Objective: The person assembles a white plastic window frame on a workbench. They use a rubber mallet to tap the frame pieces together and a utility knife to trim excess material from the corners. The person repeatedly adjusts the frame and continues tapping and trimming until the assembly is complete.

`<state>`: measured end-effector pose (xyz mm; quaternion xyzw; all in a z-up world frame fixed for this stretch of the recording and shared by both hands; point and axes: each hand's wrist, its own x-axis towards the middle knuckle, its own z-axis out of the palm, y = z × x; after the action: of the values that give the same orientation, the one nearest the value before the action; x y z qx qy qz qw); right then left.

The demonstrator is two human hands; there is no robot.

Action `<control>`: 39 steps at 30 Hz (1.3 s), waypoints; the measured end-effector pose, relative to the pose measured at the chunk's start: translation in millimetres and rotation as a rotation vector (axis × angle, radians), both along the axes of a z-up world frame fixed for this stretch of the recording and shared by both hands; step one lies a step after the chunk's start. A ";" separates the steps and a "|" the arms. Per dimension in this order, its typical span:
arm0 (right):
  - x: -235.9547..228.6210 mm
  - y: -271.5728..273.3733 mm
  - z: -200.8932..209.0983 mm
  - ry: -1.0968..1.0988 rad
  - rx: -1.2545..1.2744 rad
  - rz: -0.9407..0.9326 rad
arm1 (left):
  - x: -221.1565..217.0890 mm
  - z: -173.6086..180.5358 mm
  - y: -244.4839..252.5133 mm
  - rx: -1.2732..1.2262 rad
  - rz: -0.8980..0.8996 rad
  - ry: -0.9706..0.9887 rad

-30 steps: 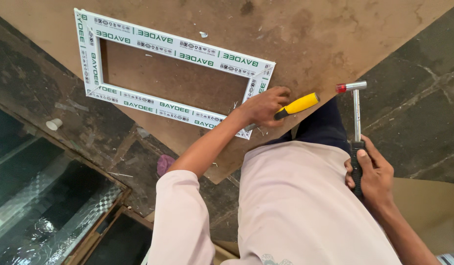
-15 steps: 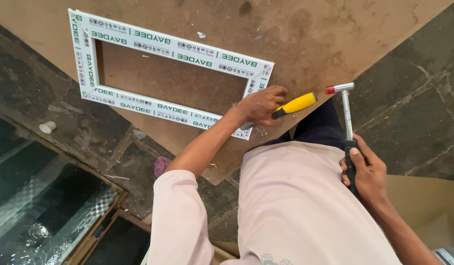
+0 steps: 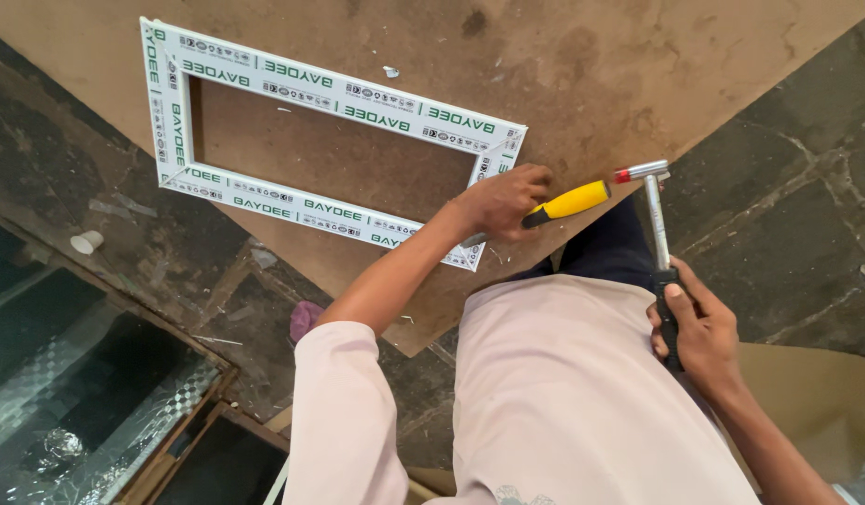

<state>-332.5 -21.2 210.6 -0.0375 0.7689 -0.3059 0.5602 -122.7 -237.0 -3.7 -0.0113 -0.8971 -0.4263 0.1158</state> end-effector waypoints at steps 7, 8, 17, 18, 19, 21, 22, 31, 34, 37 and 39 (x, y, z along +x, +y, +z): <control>-2.7 -1.4 3.3 0.027 0.054 0.046 | 0.5 1.2 -2.3 0.038 0.008 -0.009; -3.8 -2.0 2.6 0.038 0.073 0.066 | 1.7 0.9 -2.3 0.040 0.009 -0.018; -4.4 -2.3 3.5 0.058 0.008 -0.046 | 3.5 1.8 -1.4 0.017 0.024 0.024; -2.4 -1.6 3.7 0.043 0.025 0.001 | 6.2 2.6 0.4 0.019 0.018 0.004; -0.9 -1.1 4.1 0.028 0.041 0.047 | 8.4 3.8 2.5 0.021 0.013 -0.016; -0.5 -3.1 3.4 0.037 0.034 0.064 | 6.4 4.1 -0.1 0.013 0.001 -0.020; -2.2 -5.0 3.6 0.057 0.017 0.042 | 4.2 4.4 -1.2 0.008 0.002 -0.008; -4.5 -12.7 2.2 0.043 -0.016 -0.052 | 5.3 -1.0 -1.2 -0.001 0.019 -0.032; 2.2 -9.5 2.6 -0.018 0.062 -0.011 | 9.3 -2.0 3.8 -0.008 0.017 -0.030; 0.7 -14.1 2.1 0.011 0.018 -0.112 | 4.3 -3.2 -2.3 -0.047 -0.022 -0.014; 2.9 -10.1 3.4 -0.007 0.043 -0.070 | 12.1 -2.3 6.4 -0.049 -0.023 -0.031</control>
<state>-329.6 -31.3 214.0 0.0027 0.7743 -0.3088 0.5523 -110.6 -230.5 -6.0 -0.0179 -0.9088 -0.4055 0.0967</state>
